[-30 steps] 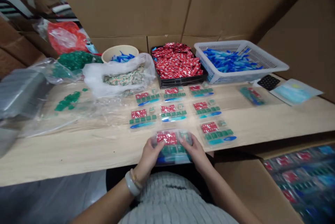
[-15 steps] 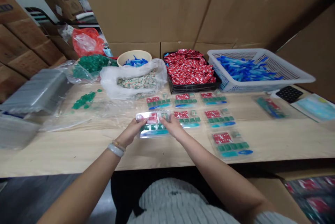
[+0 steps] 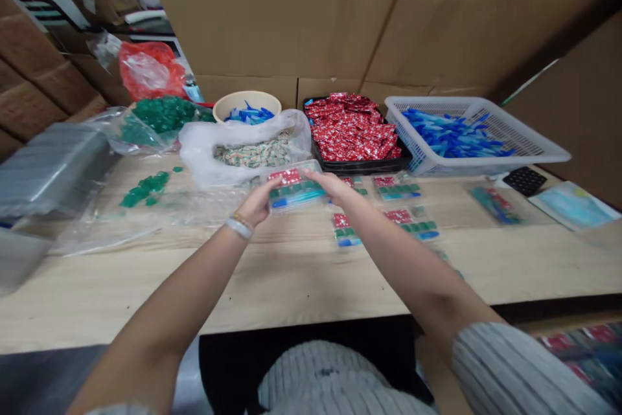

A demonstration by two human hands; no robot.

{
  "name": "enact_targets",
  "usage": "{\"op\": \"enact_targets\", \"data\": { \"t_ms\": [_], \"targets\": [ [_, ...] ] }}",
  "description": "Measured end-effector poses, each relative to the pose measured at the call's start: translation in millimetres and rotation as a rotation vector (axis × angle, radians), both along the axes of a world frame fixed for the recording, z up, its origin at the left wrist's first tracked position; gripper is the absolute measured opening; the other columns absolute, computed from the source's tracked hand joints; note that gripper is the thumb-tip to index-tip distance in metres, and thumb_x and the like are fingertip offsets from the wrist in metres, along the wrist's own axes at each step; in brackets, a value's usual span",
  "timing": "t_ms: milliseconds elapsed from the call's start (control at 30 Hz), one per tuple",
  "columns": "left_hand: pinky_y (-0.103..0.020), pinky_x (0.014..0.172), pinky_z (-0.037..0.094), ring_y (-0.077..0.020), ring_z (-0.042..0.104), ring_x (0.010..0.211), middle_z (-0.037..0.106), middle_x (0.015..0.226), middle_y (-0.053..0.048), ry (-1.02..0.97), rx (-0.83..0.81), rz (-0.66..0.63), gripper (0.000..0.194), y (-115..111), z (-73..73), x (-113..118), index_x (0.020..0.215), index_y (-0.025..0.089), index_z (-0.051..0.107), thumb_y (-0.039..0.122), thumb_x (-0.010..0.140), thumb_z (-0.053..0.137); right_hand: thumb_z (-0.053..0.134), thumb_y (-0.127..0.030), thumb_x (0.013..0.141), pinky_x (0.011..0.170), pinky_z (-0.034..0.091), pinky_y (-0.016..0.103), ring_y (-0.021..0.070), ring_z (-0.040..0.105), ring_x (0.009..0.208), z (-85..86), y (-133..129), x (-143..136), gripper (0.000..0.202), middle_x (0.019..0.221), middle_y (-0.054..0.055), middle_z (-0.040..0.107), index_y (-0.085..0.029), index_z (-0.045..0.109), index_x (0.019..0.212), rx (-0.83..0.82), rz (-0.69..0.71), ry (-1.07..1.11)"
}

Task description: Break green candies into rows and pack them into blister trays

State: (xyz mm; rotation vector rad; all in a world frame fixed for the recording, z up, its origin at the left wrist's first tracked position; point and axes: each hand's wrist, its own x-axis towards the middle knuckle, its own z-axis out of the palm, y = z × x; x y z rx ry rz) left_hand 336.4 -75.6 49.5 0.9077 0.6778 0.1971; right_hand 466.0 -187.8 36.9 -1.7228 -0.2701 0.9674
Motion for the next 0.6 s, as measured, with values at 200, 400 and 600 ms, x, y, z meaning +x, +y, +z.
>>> {"op": "enact_targets", "data": {
  "t_ms": [200, 400, 600],
  "targets": [
    [-0.024, 0.059, 0.049, -0.0149, 0.061, 0.062, 0.068, 0.071, -0.003, 0.099, -0.069, -0.042, 0.017, 24.8, -22.5, 18.9, 0.081, 0.014, 0.065, 0.027, 0.070, 0.061, 0.060, -0.055, 0.064, 0.067, 0.047, 0.031, 0.0188, 0.061, 0.073, -11.5, 20.6, 26.2, 0.044, 0.083, 0.008, 0.066, -0.016, 0.061, 0.085, -0.148, 0.138, 0.095],
    [-0.025, 0.059, 0.049, -0.0144, 0.061, 0.061, 0.067, 0.070, -0.003, 0.178, -0.122, -0.087, 0.019, 34.8, -24.8, 15.1, 0.087, 0.014, 0.063, 0.024, 0.071, 0.059, 0.056, -0.056, 0.068, 0.068, 0.048, 0.035, 0.0190, 0.061, 0.073, -18.6, 27.0, 17.5, 0.044, 0.084, 0.009, 0.066, -0.016, 0.061, 0.085, -0.241, 0.137, 0.160],
    [-0.026, 0.065, 0.049, -0.0168, 0.063, 0.072, 0.068, 0.081, -0.004, 0.059, 0.021, -0.009, 0.031, 5.6, 17.8, 16.4, 0.094, 0.014, 0.062, 0.028, 0.067, 0.063, 0.060, -0.051, 0.067, 0.080, 0.046, 0.031, 0.0172, 0.061, 0.084, 27.0, -6.6, 18.2, 0.041, 0.093, 0.005, 0.066, -0.018, 0.063, 0.092, 0.053, 0.112, 0.054]
  ]
}}
